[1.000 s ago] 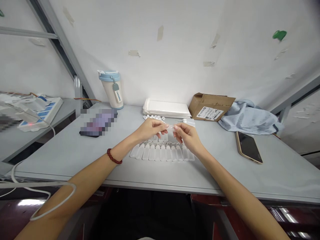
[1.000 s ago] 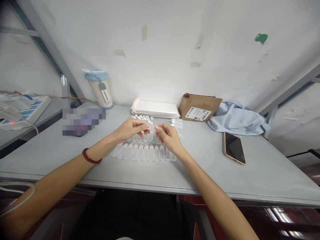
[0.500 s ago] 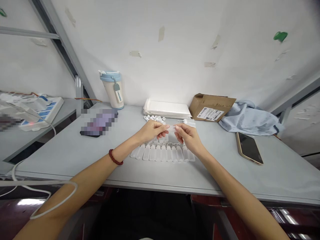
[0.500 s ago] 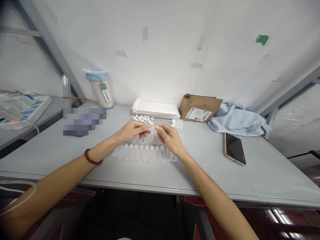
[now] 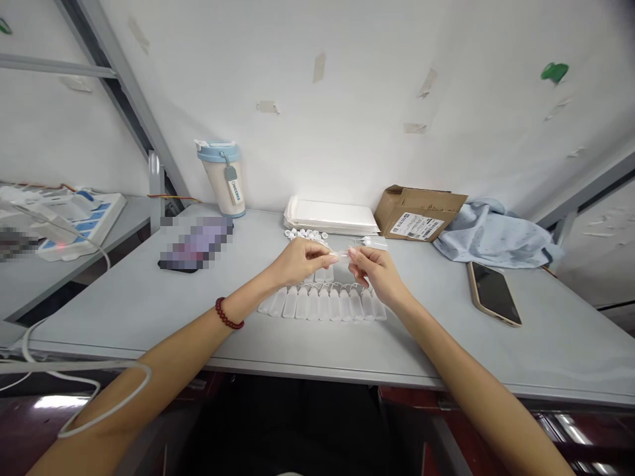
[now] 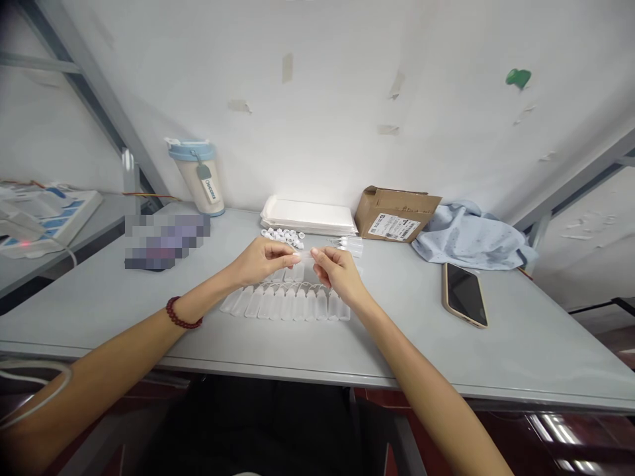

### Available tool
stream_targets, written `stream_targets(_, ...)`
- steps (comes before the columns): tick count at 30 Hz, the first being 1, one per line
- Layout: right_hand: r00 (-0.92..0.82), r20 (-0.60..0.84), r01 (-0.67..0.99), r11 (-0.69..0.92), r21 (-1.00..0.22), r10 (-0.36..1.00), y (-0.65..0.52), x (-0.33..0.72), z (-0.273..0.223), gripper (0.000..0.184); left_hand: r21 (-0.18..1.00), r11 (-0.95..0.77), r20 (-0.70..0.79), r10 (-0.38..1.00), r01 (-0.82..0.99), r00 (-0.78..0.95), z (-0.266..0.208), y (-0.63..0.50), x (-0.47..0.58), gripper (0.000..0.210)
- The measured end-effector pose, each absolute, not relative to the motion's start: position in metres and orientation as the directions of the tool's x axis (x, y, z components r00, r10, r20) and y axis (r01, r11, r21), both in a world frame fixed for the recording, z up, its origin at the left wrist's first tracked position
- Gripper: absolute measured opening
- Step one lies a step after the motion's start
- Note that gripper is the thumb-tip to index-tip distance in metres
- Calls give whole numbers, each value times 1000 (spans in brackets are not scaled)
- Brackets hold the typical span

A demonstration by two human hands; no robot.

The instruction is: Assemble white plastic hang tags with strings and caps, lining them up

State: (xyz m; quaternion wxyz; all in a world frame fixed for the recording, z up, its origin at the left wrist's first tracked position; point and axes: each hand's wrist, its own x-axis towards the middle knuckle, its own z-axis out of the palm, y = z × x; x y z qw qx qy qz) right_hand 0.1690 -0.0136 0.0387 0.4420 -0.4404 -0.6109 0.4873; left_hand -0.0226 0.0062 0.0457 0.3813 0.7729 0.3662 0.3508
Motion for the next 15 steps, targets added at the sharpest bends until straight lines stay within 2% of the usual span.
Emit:
stream_targets(11,-213,103,158,139,-978,972,-11,169,37,46,830,-443,249,838,339,485,42,8,-20,29)
stream_targets(15,-136,194,216,220,-951,972,-6,174,38,44,812,-433,254,866,393,430,43,14,-24,33)
